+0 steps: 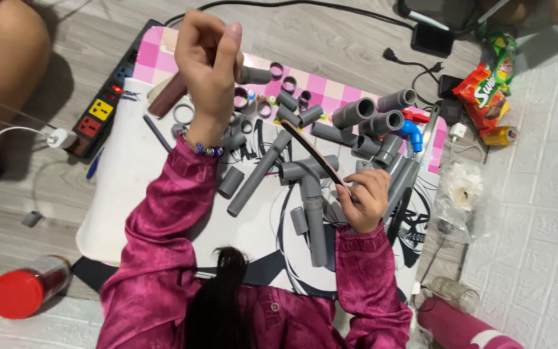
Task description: The person sits on the floor and assembles various gray plastic pipe fittings and tubes. They connect straight pipes, elbows, and T-joints to build a structure, occasionally picking up and examining different pieces from a pile on a mat.
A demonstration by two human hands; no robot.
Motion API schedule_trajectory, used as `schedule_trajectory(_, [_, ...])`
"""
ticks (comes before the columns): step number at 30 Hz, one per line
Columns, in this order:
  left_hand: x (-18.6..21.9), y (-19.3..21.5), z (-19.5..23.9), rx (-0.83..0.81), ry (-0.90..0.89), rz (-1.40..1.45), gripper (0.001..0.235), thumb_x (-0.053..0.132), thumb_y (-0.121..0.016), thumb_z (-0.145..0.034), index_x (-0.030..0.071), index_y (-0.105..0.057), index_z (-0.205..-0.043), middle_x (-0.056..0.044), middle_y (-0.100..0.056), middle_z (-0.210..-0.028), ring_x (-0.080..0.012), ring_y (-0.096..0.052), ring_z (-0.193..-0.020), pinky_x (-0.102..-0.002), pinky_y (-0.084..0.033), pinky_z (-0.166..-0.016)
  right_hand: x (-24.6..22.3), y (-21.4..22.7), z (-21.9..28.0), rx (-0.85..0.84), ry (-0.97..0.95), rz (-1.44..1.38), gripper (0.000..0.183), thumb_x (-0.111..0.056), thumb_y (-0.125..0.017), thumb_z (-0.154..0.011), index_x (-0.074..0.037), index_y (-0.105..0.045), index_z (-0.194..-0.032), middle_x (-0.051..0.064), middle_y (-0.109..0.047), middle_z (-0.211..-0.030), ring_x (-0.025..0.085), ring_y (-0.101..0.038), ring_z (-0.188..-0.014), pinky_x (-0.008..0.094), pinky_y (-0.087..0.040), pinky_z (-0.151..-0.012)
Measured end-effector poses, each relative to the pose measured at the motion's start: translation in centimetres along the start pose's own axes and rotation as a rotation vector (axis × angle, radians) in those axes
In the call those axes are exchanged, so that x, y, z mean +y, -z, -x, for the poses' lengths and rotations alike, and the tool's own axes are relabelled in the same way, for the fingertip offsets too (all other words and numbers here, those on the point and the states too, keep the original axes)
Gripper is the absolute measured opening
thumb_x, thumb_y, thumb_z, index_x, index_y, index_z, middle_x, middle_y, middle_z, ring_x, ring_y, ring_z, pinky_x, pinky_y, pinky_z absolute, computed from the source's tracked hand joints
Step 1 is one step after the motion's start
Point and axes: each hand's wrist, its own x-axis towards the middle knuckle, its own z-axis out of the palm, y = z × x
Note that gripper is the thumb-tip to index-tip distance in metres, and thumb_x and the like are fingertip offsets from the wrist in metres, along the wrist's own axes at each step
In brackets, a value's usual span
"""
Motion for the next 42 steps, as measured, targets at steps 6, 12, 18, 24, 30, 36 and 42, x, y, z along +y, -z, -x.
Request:
schedule_trajectory(6, [-4.1,-3.5,-2.6,0.006,-0.027,-0.176,0.02,0.014,-0.058,-0.081,0.003,-0.051,-0.065,0.0,-0.042,-0.053,-0.0083,-0.033,-0.043,-0.021,-0.028,-0.04,0.2,0.2,0.1,-0.014,-0.027,0.001,0.019,-0.007,-0.067,-0.063,-0.004,-0.052,-0.052,0.007,-0.058,-0.071,0.022,-0.049,-0.074,0.037,-0.034,-0.08])
schedule_trajectory(12, [-7.5,-5.7,-2.6,-0.185,-0.016,-0.321,0.028,0.01,-0.06,-0.079,0.008,-0.047,-0.054,0.003,-0.04,-0.045,-0.0067,-0.034,-0.038,-0.018,-0.028,-0.038,0.8,0.3,0.3,-0.004,-0.037,0.004,0.021,-0.007,-0.066,-0.064,-0.003,-0.05,-0.051,0.007,-0.058,-0.071,0.023,-0.048,-0.074,0.038,-0.034,-0.08])
schedule_trajectory(18, [-5.3,-5.9,-2.1,-0.292,-0.097,-0.33,0.012,0.003,-0.057,-0.078,0.003,-0.055,-0.066,0.002,-0.043,-0.05,-0.0064,-0.03,-0.041,-0.02,-0.024,-0.038,0.9,0.6,-0.1,0.006,-0.024,0.007,0.02,-0.008,-0.065,-0.065,-0.003,-0.051,-0.052,0.007,-0.058,-0.07,0.022,-0.048,-0.072,0.037,-0.033,-0.08])
schedule_trajectory(24, [-3.6,-4.2,-1.4,-0.27,0.002,-0.36,0.012,0.006,-0.06,-0.078,0.002,-0.055,-0.067,0.001,-0.042,-0.05,-0.0068,-0.033,-0.043,-0.019,-0.026,-0.039,0.9,0.9,-0.1,0.029,-0.001,0.035,0.021,-0.008,-0.064,-0.066,-0.004,-0.05,-0.052,0.006,-0.057,-0.07,0.021,-0.048,-0.071,0.037,-0.033,-0.079])
schedule_trajectory(30, [-2.2,-2.0,-1.3,-0.225,0.139,-0.288,0.012,0.006,-0.059,-0.083,0.003,-0.056,-0.071,0.002,-0.043,-0.056,-0.0048,-0.033,-0.047,-0.018,-0.026,-0.041,1.5,2.2,0.3,0.077,0.026,0.121,0.022,-0.007,-0.063,-0.068,-0.004,-0.047,-0.052,0.008,-0.058,-0.072,0.023,-0.046,-0.071,0.036,-0.03,-0.076])
schedule_trajectory(36, [6.2,-0.7,-0.6,-0.206,0.42,-0.01,0.015,0.013,-0.055,-0.086,0.005,-0.045,-0.079,0.002,-0.04,-0.056,-0.0052,-0.034,-0.041,-0.018,-0.028,-0.037,-1.0,3.7,3.1,-0.01,-0.277,0.228,0.018,-0.006,-0.059,-0.073,-0.003,-0.05,-0.057,0.006,-0.057,-0.079,0.022,-0.046,-0.08,0.035,-0.028,-0.084])
schedule_trajectory(42, [9.6,-1.8,8.6,-0.547,0.152,-0.021,0.012,0.008,-0.06,-0.072,0.007,-0.053,-0.063,-0.003,-0.039,-0.038,-0.0134,-0.04,-0.032,-0.022,-0.033,-0.036,-0.7,4.9,4.6,-0.073,-0.226,0.438,0.026,-0.025,-0.048,-0.095,-0.01,-0.059,-0.077,0.004,-0.056,-0.093,0.025,-0.047,-0.089,0.04,-0.018,-0.091])
